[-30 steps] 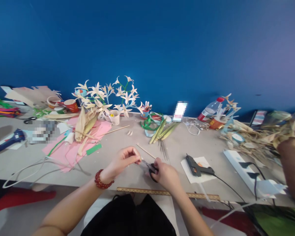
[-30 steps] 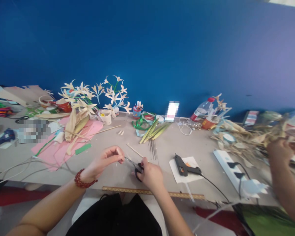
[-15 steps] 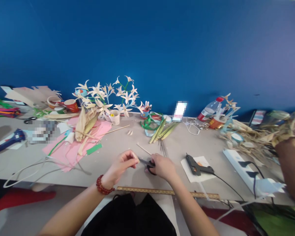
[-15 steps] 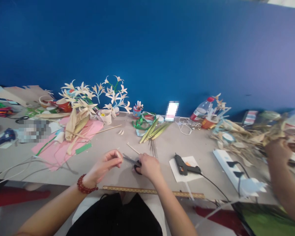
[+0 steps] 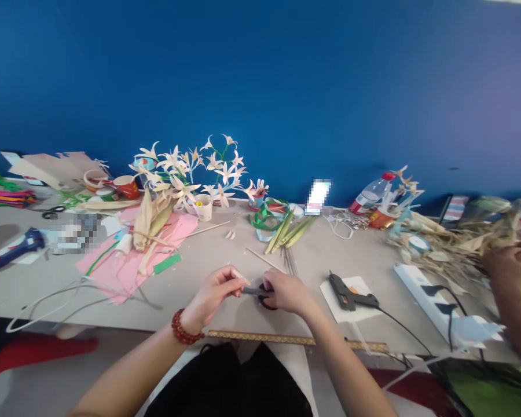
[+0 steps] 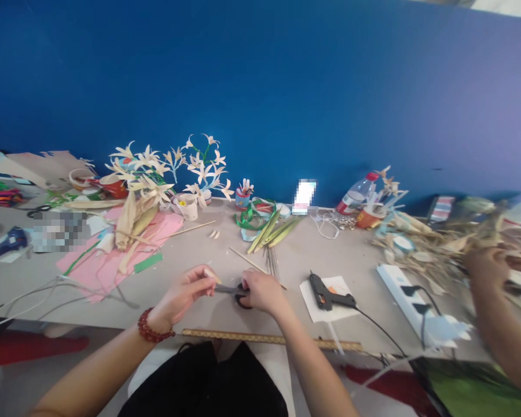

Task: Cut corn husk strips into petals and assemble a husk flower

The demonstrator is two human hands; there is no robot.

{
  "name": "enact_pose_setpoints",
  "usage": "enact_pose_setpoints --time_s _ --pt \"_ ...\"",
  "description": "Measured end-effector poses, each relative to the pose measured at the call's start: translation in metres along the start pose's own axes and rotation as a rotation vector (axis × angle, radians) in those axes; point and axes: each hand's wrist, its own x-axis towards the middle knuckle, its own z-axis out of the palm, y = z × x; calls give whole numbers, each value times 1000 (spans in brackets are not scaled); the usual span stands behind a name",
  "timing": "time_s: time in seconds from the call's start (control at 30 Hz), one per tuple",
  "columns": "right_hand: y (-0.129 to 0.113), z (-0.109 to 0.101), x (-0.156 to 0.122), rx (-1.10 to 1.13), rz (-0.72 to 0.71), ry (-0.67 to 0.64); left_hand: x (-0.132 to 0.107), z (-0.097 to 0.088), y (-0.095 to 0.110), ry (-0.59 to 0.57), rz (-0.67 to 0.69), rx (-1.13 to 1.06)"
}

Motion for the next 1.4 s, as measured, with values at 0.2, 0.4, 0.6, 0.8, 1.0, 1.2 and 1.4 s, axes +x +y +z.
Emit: enact_pose_setpoints --time_s 0.2,0.4,0.6,0.8,1.0,1.2,1.4 --pt "-3 -8 -1 61 -125 45 0 1 -2 5 6 0" --pt "-7 -2 -3 220 -189 70 2 3 -1 14 -11 -26" --pt "-26 -12 -14 311 -448 489 3 4 -3 -11 -70 -150" --pt "-32 -8 -12 293 -583 625 2 6 -3 -100 -110 -231" --pt "-38 -7 -14 647 -328 581 -5 8 3 70 275 305" --pt "-45 -4 -14 756 -260 557 -4 12 8 96 382 643" --pt "-52 -5 -15 648 -332 631 -4 18 9 151 528 763"
